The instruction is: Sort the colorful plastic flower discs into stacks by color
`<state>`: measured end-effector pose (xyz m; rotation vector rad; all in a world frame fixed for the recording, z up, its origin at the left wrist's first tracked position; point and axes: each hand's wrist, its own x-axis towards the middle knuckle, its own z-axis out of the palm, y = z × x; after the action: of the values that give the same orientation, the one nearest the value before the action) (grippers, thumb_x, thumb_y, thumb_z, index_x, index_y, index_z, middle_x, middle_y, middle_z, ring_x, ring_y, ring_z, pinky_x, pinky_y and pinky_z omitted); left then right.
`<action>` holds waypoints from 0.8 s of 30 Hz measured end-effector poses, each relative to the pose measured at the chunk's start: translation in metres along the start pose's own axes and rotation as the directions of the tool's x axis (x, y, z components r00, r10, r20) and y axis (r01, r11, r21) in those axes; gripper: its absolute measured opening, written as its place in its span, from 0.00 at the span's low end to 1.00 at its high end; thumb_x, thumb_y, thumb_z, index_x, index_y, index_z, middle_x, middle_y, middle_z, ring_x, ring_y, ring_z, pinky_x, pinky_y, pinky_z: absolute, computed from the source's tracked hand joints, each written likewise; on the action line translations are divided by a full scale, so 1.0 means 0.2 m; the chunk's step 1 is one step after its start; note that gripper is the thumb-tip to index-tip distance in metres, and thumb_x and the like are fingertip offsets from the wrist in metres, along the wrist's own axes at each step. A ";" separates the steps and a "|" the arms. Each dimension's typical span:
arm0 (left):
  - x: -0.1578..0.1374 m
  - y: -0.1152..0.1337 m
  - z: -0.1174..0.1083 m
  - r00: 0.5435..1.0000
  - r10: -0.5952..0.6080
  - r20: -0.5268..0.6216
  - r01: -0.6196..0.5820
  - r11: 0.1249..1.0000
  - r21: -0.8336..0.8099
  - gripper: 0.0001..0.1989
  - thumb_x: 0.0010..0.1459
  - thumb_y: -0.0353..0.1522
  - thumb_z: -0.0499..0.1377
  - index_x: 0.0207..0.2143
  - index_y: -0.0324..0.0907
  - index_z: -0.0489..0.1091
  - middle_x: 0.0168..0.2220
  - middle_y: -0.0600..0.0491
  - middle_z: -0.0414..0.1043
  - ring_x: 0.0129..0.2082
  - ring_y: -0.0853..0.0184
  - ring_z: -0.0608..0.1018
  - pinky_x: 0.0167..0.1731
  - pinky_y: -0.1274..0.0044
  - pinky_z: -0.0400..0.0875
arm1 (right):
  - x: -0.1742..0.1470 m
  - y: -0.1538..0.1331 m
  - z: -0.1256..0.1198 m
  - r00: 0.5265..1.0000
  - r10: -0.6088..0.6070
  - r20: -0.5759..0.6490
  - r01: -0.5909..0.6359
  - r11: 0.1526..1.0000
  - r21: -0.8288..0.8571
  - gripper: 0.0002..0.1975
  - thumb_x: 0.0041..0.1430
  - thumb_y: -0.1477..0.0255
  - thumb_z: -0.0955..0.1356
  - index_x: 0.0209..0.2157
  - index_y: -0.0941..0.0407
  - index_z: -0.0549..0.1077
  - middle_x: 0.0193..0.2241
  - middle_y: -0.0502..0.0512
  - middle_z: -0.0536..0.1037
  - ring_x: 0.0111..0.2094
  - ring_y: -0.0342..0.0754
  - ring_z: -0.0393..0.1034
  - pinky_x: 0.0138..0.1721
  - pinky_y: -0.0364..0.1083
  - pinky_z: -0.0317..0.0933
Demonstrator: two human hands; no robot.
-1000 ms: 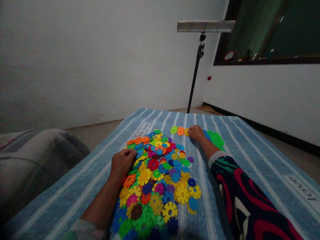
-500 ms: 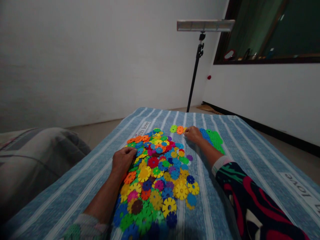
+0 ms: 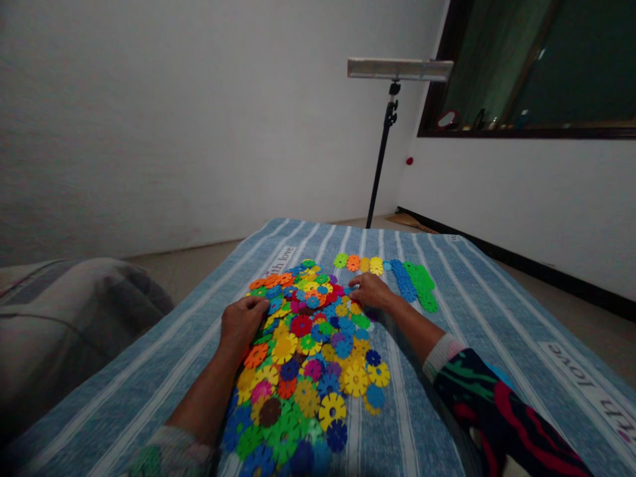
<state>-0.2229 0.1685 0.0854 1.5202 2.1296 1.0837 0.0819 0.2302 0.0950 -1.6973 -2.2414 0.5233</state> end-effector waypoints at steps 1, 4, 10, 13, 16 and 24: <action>0.00 0.00 0.00 1.000 -0.007 0.000 0.007 1.000 -0.001 0.15 0.50 0.39 0.54 0.29 0.42 0.78 0.33 0.50 0.80 0.34 0.59 0.79 0.38 0.72 0.69 | 0.00 0.00 0.00 1.000 -0.009 0.012 0.009 1.000 -0.009 0.21 0.53 0.73 0.70 0.50 0.59 0.80 0.36 0.56 0.84 0.35 0.48 0.76 0.35 0.41 0.63; -0.01 0.00 0.00 1.000 -0.012 0.006 0.012 1.000 -0.002 0.15 0.50 0.39 0.54 0.30 0.43 0.78 0.33 0.50 0.80 0.34 0.60 0.79 0.37 0.72 0.69 | 0.01 0.01 0.02 0.999 -0.023 0.027 0.023 1.000 -0.011 0.19 0.54 0.73 0.70 0.48 0.57 0.81 0.34 0.54 0.83 0.35 0.48 0.75 0.36 0.41 0.62; -0.01 0.01 -0.01 1.000 -0.015 0.008 0.015 1.000 -0.008 0.14 0.50 0.39 0.54 0.30 0.44 0.78 0.31 0.51 0.79 0.33 0.60 0.78 0.34 0.73 0.68 | 0.01 0.02 0.03 0.996 -0.084 -0.038 0.086 0.994 0.063 0.14 0.59 0.71 0.65 0.32 0.58 0.83 0.21 0.50 0.78 0.26 0.43 0.70 0.29 0.40 0.57; -0.01 0.01 -0.01 1.000 -0.018 0.012 0.018 1.000 -0.016 0.15 0.49 0.39 0.54 0.29 0.43 0.78 0.31 0.51 0.79 0.33 0.60 0.78 0.34 0.73 0.68 | 0.02 0.08 -0.02 0.991 -0.014 -0.135 0.028 0.995 0.097 0.12 0.58 0.71 0.66 0.34 0.58 0.83 0.21 0.51 0.78 0.24 0.43 0.70 0.29 0.40 0.58; -0.01 0.01 -0.01 1.000 -0.005 0.006 0.005 1.000 -0.011 0.15 0.49 0.39 0.54 0.29 0.43 0.78 0.32 0.51 0.79 0.34 0.60 0.78 0.35 0.73 0.68 | 0.04 0.19 -0.12 0.971 0.118 -0.210 -0.103 0.991 0.081 0.12 0.58 0.71 0.67 0.37 0.58 0.83 0.17 0.49 0.75 0.22 0.43 0.69 0.28 0.40 0.58; -0.01 0.00 -0.01 1.000 0.012 -0.010 -0.012 1.000 -0.015 0.14 0.48 0.40 0.54 0.28 0.43 0.78 0.31 0.52 0.79 0.33 0.60 0.78 0.37 0.73 0.69 | 0.14 0.48 -0.29 0.910 0.286 -0.300 -0.302 0.953 -0.010 0.09 0.57 0.74 0.68 0.32 0.59 0.82 0.12 0.48 0.71 0.20 0.44 0.68 0.26 0.41 0.56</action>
<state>-0.2226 0.1660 0.0864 1.5259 2.1171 1.1106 0.1818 0.2873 0.1032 -2.0079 -1.8189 0.2465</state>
